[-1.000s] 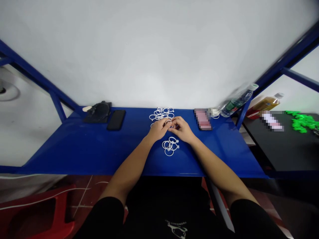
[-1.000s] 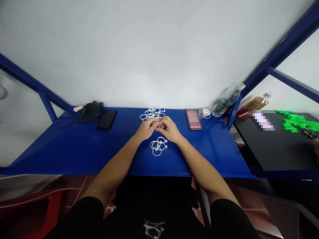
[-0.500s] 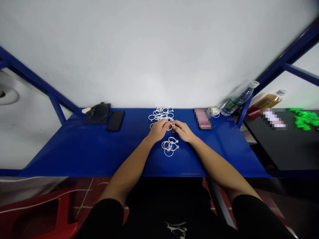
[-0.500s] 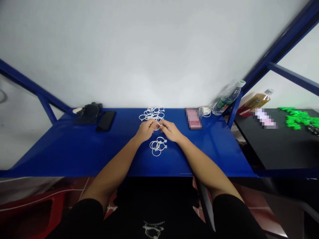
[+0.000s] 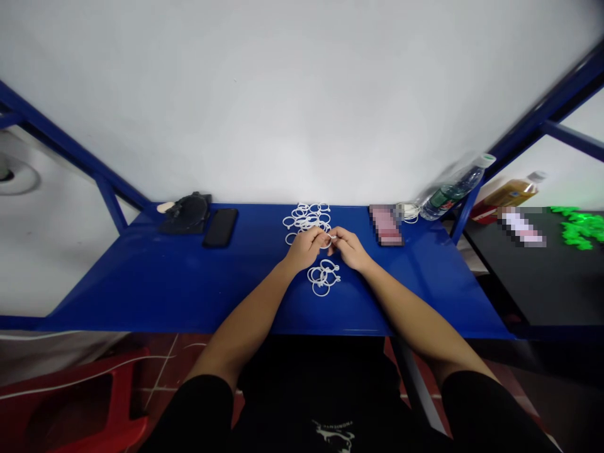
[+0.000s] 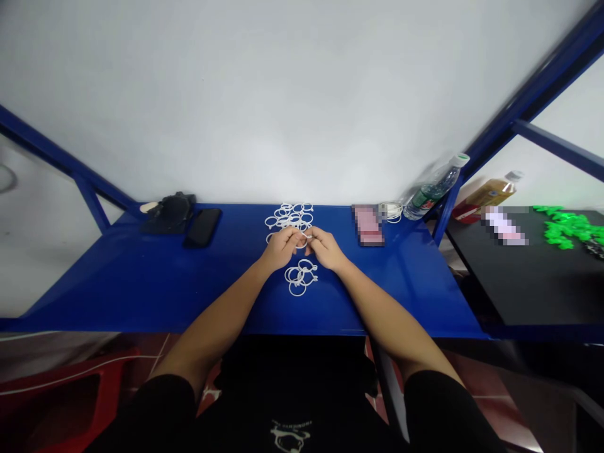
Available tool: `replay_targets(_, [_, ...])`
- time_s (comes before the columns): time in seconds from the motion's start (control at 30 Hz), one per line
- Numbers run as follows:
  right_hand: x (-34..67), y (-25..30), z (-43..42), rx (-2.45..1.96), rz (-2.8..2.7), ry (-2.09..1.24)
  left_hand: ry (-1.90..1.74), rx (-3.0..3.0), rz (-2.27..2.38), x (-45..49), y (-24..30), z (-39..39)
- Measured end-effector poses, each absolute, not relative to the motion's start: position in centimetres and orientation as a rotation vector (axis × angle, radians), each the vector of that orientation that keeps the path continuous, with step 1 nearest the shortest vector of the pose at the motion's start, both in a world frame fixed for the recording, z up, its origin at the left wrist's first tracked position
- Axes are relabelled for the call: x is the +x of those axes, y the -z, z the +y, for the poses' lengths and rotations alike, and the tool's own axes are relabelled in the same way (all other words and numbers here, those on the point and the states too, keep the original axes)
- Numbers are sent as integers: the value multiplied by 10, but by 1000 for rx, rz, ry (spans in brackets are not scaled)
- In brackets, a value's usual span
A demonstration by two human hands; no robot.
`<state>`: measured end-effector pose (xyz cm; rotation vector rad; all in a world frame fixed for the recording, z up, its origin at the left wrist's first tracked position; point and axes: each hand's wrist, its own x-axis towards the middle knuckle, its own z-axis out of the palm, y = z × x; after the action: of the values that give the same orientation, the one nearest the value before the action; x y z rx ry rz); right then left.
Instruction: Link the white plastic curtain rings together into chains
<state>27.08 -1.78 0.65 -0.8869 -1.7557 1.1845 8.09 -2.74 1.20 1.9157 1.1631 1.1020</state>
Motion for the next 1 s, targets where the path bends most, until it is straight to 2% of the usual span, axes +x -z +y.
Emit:
replay_targets(0.23, [270,-4,-13,-856,-1649,-1248,-1022,1893,1082,81,-23,-33])
replay_targets(0.43, [274,-1,-9,-840,-1657,-1165,-1160,2006,1136,71,-26,-27])
replay_targets(0.67, [278,-10,-12,-834,-1888,-1029,-1189,2044,1414,55,-26,-16])
replay_targets(0.83, [278,-14,-15,-761,-2084,-792,-890,2075,1742,25,-20,-1])
replay_targets(1.0, [277,-13,-15,-747,-2182,-753,-591,2078,1790,7,-11,5])
